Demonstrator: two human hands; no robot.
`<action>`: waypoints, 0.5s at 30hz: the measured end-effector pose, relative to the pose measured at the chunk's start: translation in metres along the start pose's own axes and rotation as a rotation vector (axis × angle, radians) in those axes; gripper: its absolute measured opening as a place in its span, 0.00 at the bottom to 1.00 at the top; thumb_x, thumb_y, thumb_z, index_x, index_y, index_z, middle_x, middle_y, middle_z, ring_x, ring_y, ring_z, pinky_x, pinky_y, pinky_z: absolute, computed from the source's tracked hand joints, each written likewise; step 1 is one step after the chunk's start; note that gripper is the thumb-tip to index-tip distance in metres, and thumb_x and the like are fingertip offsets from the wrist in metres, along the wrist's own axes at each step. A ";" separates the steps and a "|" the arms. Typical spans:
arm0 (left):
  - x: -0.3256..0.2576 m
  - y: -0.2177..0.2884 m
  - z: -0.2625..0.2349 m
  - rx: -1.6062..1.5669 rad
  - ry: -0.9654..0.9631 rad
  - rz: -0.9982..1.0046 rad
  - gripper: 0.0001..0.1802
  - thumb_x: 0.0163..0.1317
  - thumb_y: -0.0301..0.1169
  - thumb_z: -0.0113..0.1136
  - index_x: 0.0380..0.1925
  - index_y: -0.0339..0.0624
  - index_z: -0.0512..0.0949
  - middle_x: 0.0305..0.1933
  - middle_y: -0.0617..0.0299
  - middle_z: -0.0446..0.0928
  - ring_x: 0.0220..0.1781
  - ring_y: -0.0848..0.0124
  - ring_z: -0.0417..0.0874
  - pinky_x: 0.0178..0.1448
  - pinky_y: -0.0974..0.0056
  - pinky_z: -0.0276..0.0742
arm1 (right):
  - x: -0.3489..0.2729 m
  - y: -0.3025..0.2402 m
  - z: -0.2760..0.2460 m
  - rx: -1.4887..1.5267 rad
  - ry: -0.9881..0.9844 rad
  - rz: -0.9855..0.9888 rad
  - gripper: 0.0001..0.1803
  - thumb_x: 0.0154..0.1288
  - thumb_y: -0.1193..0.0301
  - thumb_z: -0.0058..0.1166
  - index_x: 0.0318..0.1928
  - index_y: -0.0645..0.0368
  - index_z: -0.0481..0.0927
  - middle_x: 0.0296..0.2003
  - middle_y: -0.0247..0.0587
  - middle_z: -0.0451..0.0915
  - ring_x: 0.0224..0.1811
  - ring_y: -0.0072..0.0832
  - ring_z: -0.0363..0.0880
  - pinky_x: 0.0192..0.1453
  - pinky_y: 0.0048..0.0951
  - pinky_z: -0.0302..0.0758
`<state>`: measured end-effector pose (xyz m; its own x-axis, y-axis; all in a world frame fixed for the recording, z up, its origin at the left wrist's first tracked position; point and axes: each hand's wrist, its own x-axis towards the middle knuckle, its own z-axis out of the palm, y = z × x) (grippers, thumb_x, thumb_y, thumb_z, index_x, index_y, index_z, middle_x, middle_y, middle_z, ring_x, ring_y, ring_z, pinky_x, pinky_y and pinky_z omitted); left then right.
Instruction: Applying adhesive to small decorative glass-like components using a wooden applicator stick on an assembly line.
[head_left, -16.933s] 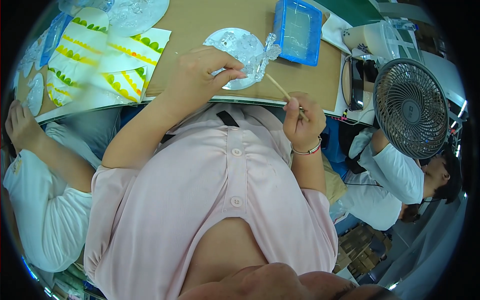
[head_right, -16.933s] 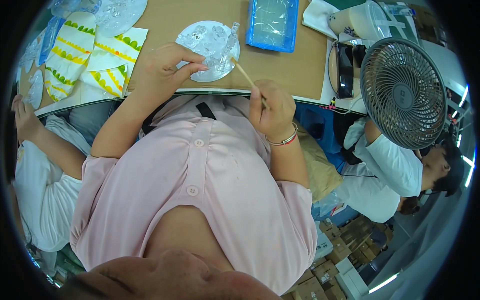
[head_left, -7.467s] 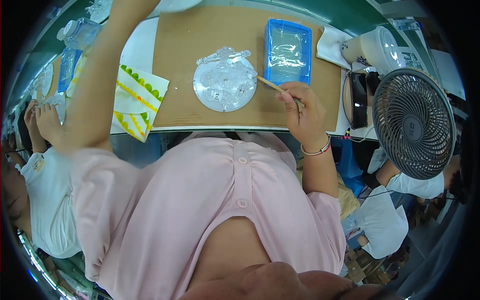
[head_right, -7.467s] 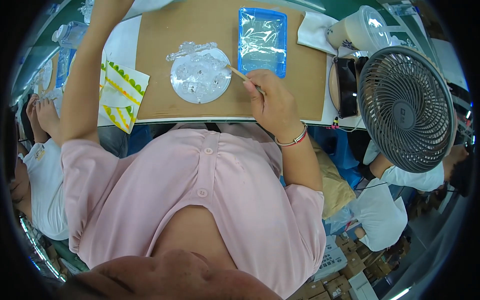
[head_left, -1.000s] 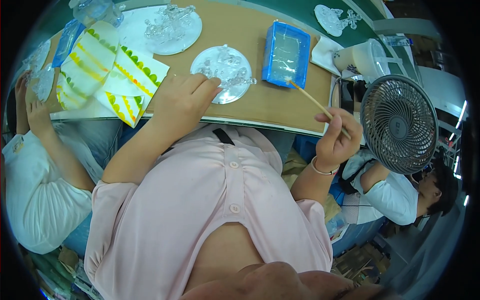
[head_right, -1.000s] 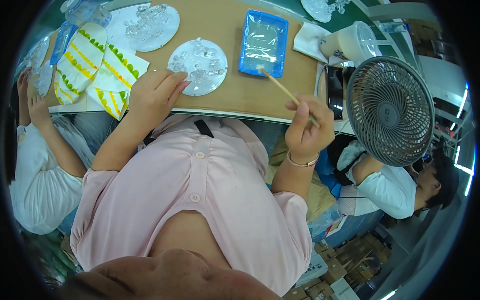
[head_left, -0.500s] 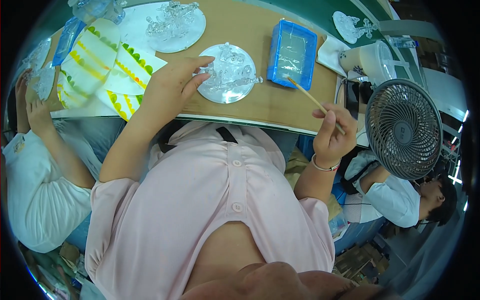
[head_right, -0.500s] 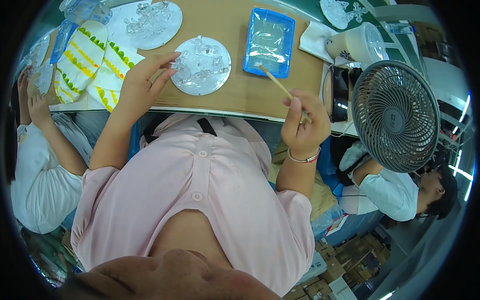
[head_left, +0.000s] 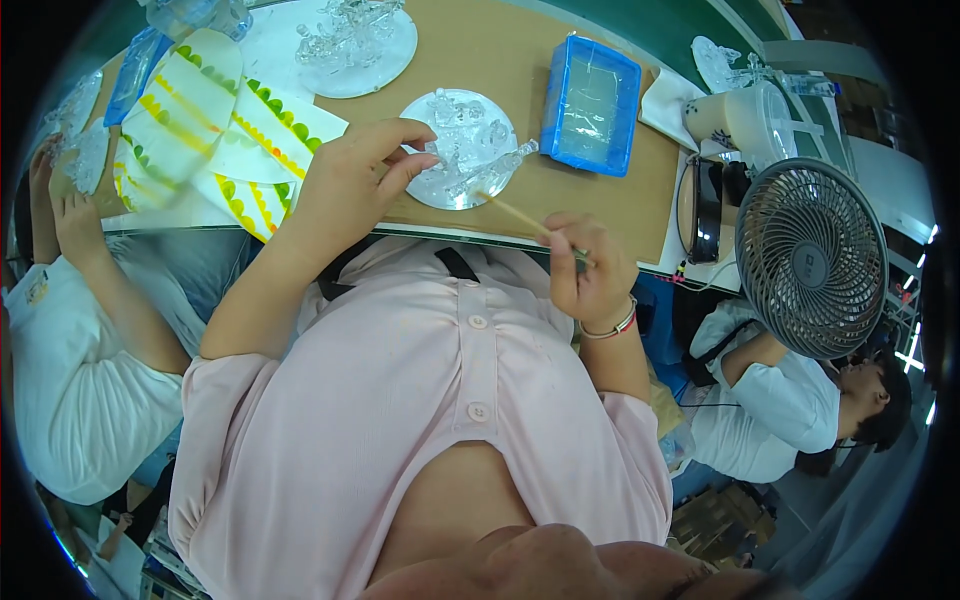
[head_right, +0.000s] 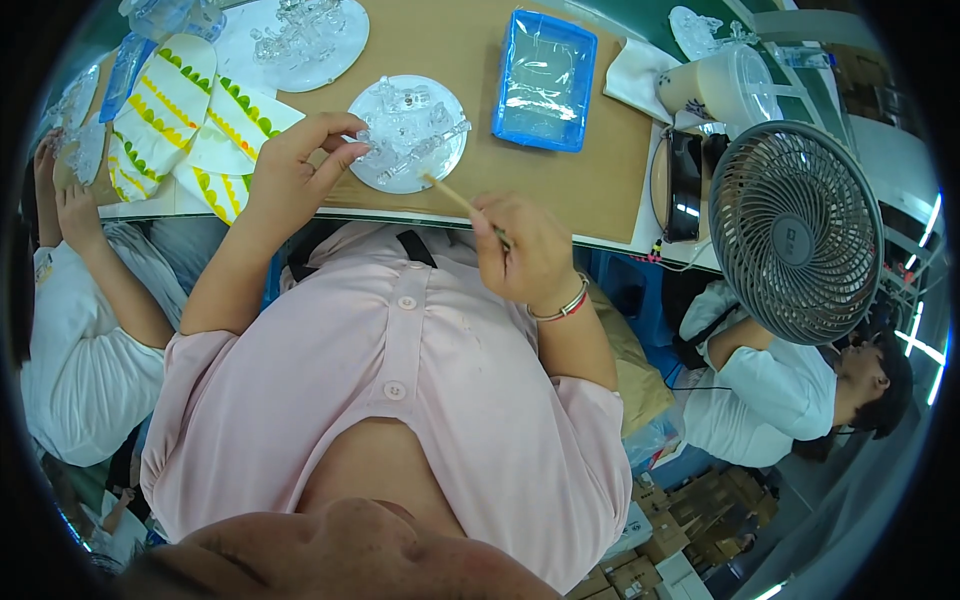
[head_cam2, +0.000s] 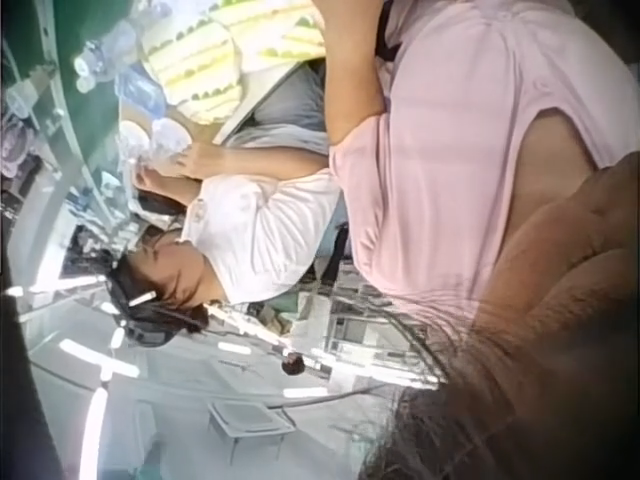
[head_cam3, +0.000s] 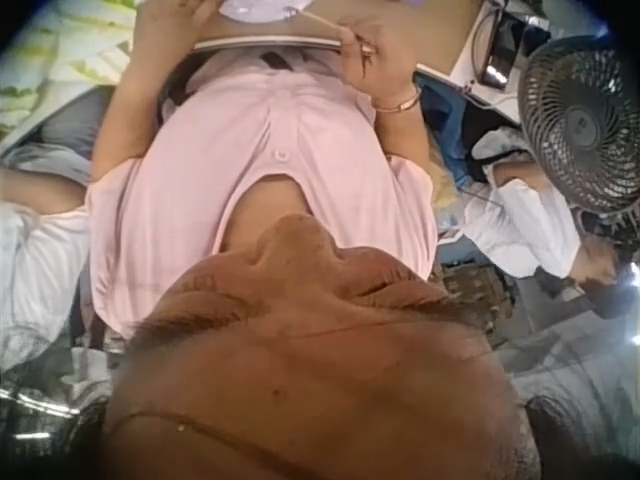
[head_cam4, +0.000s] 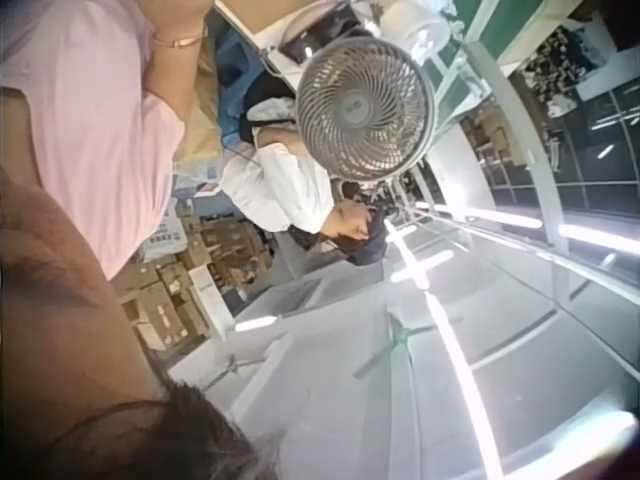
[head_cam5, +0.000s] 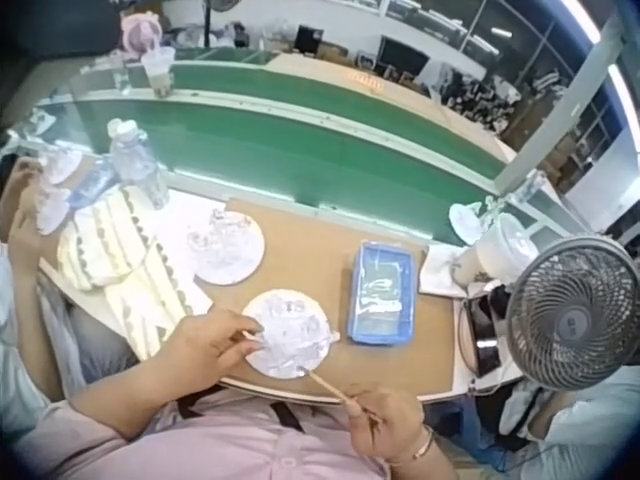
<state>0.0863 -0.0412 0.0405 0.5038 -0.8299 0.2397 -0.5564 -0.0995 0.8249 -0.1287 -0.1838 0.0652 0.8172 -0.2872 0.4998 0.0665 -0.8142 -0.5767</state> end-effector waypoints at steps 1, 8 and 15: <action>0.000 0.000 0.000 -0.009 0.000 0.004 0.11 0.55 0.30 0.66 0.38 0.41 0.79 0.33 0.59 0.81 0.30 0.66 0.82 0.33 0.66 0.78 | 0.001 0.002 0.000 -0.002 -0.001 0.001 0.02 0.63 0.81 0.51 0.34 0.64 0.72 0.28 0.47 0.82 0.27 0.33 0.82 0.31 0.25 0.76; -0.002 0.003 0.001 -0.026 -0.009 -0.011 0.10 0.55 0.30 0.66 0.36 0.41 0.78 0.32 0.59 0.81 0.30 0.65 0.81 0.33 0.66 0.77 | 0.000 0.010 0.001 -0.157 0.095 0.044 0.02 0.64 0.81 0.51 0.34 0.64 0.72 0.28 0.44 0.82 0.27 0.30 0.82 0.30 0.23 0.75; 0.000 0.006 0.004 -0.046 -0.007 0.047 0.08 0.56 0.29 0.65 0.34 0.40 0.77 0.34 0.60 0.78 0.27 0.66 0.79 0.30 0.66 0.74 | -0.004 0.011 0.007 -0.208 0.162 0.085 0.03 0.64 0.80 0.51 0.34 0.63 0.71 0.28 0.44 0.82 0.27 0.30 0.82 0.30 0.23 0.75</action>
<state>0.0802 -0.0446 0.0433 0.4727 -0.8370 0.2756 -0.5485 -0.0347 0.8355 -0.1269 -0.1881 0.0526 0.7113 -0.4224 0.5618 -0.1314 -0.8651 -0.4841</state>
